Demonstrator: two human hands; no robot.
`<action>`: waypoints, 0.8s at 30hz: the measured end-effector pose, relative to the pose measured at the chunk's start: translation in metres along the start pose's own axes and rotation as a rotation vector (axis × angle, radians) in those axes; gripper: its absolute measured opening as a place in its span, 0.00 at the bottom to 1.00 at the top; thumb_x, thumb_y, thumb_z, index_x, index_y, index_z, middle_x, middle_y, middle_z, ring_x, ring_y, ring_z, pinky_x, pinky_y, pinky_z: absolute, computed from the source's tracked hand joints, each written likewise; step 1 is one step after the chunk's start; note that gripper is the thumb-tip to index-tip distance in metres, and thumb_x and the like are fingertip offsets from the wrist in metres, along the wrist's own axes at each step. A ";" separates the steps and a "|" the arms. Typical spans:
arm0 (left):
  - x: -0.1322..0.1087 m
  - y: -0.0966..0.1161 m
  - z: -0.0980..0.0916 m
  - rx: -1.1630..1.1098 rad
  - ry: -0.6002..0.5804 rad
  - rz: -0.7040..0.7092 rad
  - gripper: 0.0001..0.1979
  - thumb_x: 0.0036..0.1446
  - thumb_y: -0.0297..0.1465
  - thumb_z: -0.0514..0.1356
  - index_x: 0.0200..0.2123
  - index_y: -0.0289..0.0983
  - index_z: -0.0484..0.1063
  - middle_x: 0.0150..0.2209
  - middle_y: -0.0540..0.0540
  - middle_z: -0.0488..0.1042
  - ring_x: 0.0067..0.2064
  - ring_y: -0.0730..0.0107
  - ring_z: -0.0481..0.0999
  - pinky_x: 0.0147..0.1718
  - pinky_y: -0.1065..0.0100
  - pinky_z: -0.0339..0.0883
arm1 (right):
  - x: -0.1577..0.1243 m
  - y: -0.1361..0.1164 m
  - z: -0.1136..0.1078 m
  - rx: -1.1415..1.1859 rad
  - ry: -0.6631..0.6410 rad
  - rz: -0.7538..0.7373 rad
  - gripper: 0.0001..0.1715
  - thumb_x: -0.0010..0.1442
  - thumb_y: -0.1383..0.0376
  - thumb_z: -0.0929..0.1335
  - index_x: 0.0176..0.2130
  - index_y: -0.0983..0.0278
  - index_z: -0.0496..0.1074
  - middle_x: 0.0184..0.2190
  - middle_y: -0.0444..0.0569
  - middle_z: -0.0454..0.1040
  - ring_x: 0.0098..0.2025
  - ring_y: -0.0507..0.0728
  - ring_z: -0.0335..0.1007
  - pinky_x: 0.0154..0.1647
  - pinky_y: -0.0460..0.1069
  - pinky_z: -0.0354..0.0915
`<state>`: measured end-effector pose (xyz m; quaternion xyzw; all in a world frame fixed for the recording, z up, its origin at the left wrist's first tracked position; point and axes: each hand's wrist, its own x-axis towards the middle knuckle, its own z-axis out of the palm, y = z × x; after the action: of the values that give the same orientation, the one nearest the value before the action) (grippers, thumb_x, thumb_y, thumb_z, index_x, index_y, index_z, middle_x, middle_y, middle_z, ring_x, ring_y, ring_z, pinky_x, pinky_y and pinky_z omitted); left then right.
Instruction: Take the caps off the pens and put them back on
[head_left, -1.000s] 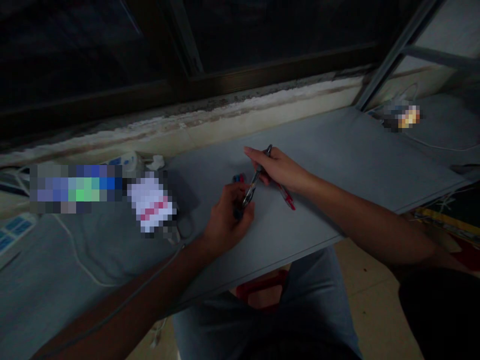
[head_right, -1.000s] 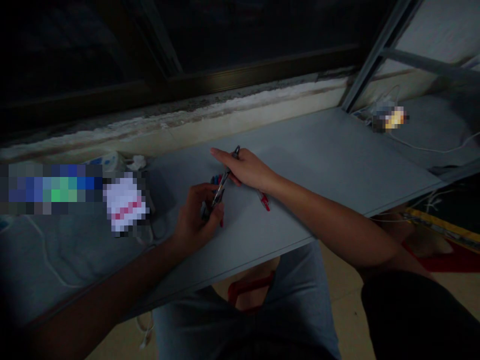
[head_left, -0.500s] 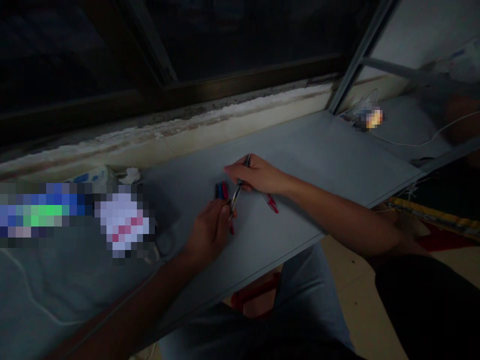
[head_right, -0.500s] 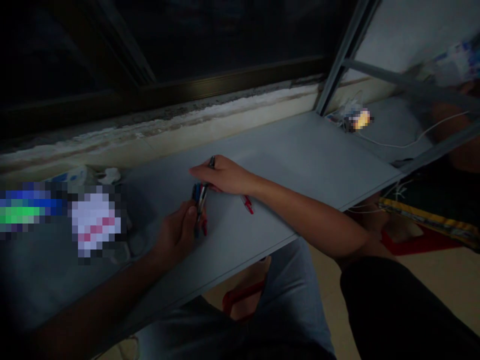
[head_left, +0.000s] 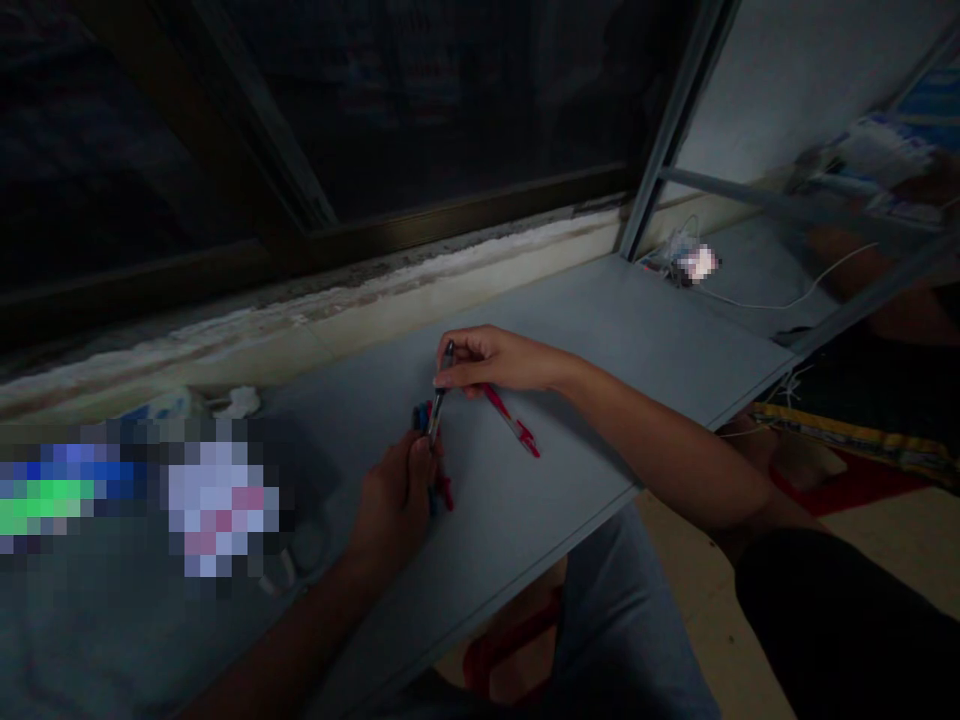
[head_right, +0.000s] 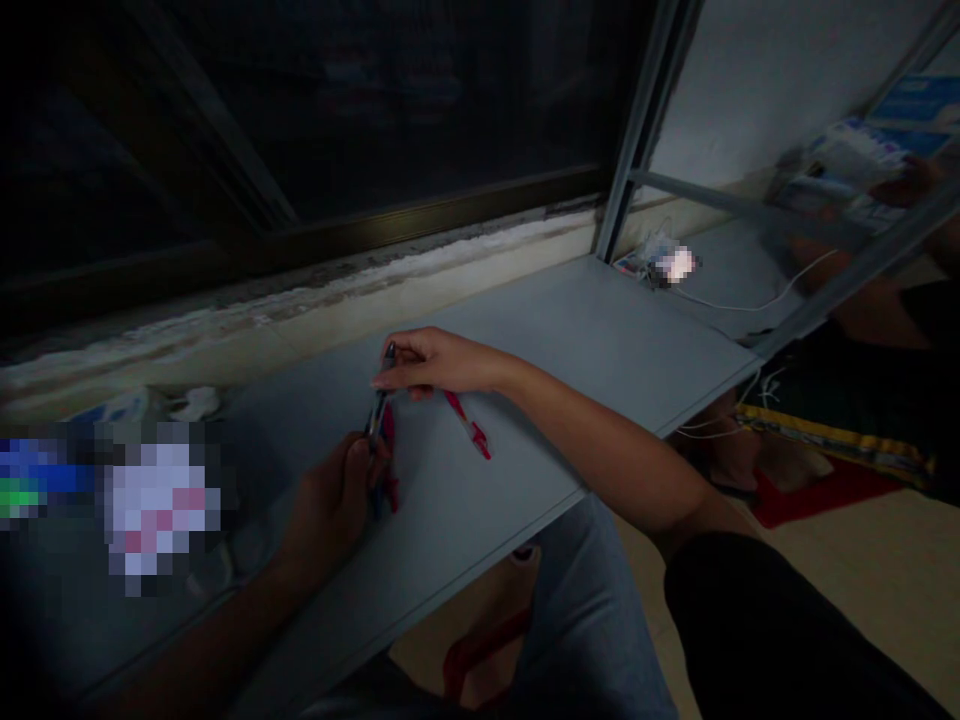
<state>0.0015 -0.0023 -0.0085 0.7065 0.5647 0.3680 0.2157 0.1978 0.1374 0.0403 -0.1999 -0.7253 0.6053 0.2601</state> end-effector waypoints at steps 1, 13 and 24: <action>0.001 0.000 0.000 -0.010 0.011 -0.007 0.22 0.76 0.43 0.44 0.32 0.42 0.67 0.23 0.53 0.67 0.24 0.68 0.68 0.26 0.66 0.63 | 0.000 -0.001 -0.001 0.024 -0.007 -0.014 0.15 0.59 0.62 0.77 0.39 0.65 0.70 0.25 0.37 0.72 0.25 0.48 0.69 0.28 0.43 0.65; 0.004 -0.005 0.002 -0.006 -0.001 -0.020 0.24 0.75 0.46 0.44 0.36 0.41 0.71 0.24 0.51 0.70 0.25 0.66 0.72 0.26 0.65 0.66 | 0.001 -0.001 -0.005 0.036 0.129 -0.051 0.17 0.59 0.76 0.72 0.46 0.63 0.69 0.40 0.42 0.76 0.29 0.45 0.70 0.31 0.43 0.65; 0.005 -0.005 0.004 -0.042 -0.002 -0.019 0.22 0.76 0.44 0.44 0.37 0.40 0.71 0.24 0.53 0.69 0.24 0.69 0.72 0.27 0.66 0.66 | 0.005 0.004 -0.003 0.028 0.182 -0.076 0.13 0.59 0.65 0.75 0.42 0.64 0.71 0.30 0.39 0.73 0.27 0.47 0.69 0.28 0.43 0.63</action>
<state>0.0014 0.0039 -0.0134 0.6968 0.5632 0.3772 0.2344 0.1955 0.1433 0.0372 -0.2228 -0.6971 0.5845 0.3504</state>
